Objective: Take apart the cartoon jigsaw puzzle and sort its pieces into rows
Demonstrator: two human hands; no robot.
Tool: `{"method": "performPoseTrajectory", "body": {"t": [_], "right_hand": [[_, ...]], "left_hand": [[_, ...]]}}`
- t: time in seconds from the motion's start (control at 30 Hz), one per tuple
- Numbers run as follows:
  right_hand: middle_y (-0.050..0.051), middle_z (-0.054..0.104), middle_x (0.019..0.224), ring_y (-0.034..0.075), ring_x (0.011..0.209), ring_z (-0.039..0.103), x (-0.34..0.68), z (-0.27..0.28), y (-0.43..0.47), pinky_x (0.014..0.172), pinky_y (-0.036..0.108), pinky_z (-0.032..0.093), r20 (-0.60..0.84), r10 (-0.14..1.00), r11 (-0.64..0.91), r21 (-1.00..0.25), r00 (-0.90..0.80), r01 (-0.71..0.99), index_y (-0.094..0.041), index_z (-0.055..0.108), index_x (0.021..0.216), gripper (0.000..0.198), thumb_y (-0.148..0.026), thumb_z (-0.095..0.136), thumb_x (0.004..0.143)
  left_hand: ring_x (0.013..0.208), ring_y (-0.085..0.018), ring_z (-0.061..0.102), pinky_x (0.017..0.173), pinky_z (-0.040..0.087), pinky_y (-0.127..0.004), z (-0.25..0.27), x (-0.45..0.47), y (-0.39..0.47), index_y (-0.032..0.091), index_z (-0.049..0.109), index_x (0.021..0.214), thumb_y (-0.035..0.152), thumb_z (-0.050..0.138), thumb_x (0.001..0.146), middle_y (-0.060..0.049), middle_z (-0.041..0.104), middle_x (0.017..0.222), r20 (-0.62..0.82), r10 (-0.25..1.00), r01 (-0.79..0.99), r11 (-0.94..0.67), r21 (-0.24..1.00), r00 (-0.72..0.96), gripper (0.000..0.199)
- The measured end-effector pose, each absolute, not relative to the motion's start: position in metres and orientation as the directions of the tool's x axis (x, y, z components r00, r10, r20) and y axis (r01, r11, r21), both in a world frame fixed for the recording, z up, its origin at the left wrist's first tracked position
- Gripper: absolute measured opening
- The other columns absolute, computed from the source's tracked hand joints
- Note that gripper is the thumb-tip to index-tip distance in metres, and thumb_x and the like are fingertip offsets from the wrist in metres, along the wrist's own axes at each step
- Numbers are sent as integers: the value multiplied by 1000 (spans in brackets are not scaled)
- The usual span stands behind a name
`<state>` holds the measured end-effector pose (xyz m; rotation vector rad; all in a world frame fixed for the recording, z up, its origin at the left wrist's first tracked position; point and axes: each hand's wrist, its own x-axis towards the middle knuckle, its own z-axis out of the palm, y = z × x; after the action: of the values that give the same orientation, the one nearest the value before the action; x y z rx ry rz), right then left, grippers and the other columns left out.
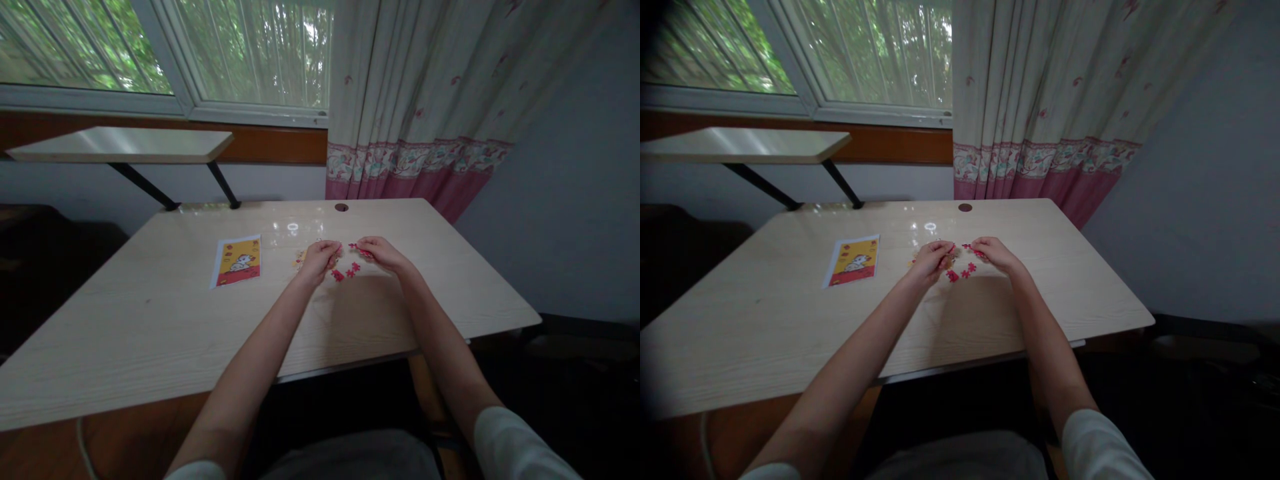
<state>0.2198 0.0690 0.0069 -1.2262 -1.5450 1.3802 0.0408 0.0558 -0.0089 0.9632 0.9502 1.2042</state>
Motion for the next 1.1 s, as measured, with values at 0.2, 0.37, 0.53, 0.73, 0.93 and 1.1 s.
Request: {"method": "performPoseTrajectory", "body": {"t": [0.2, 0.37, 0.53, 0.73, 0.93, 1.1], "right_hand": [[1, 61, 58, 8, 52, 46, 231, -7, 75, 49, 20, 32, 16, 984, 114, -828, -180, 549, -13, 69, 71, 23, -35, 66, 64], [2, 64, 60, 10, 52, 51, 235, -8, 75, 53, 21, 37, 38, 982, 148, -760, -183, 633, -13, 71, 82, 26, -34, 58, 75], [6, 68, 70, 12, 58, 57, 236, -7, 76, 58, 22, 41, 96, 972, 215, -723, -213, 657, -13, 70, 86, 24, -30, 54, 81], [8, 70, 90, 15, 75, 62, 237, -12, 77, 71, 25, 44, 148, 952, 299, -624, -266, 722, -15, 69, 93, 21, -21, 55, 79], [9, 70, 91, 18, 83, 63, 233, -4, 73, 79, 27, 44, 248, 927, 374, -587, -280, 718, -16, 71, 90, 20, -22, 56, 78], [7, 69, 75, 13, 62, 59, 216, 6, 64, 61, 24, 45, 232, 929, 351, -795, -288, 495, -13, 69, 90, 33, -40, 56, 78]], "left_hand": [[30, -3, 35, 32, 21, -16, -20, 44, 54, 10, 63, 66, 18, 73, 58, 1, 56, 46, -113, 981, -177, 140, 974, 156, 15], [28, -4, 35, 32, 22, -16, -20, 49, 53, 13, 58, 80, 16, 70, 61, 6, 51, 42, -154, 978, -213, 182, 960, 140, 23], [28, -5, 34, 33, 22, -16, -9, 45, 55, 17, 49, 85, 12, 55, 66, 11, 40, 41, -202, 974, -367, 225, 903, 100, 21], [40, -6, 48, 40, 34, -16, 5, 38, 50, 17, 46, 89, 1, 52, 60, 6, 49, 53, -240, 957, -451, 287, 845, 161, 34], [55, -12, 62, 50, 45, -19, 5, 32, 48, 14, 47, 91, 0, 63, 61, -5, 65, 66, -267, 952, -454, 307, 836, 153, 37], [53, -11, 62, 47, 43, -17, -6, 33, 52, 11, 53, 80, 5, 71, 58, -7, 67, 63, -198, 969, -436, 244, 866, 149, 29]]}}
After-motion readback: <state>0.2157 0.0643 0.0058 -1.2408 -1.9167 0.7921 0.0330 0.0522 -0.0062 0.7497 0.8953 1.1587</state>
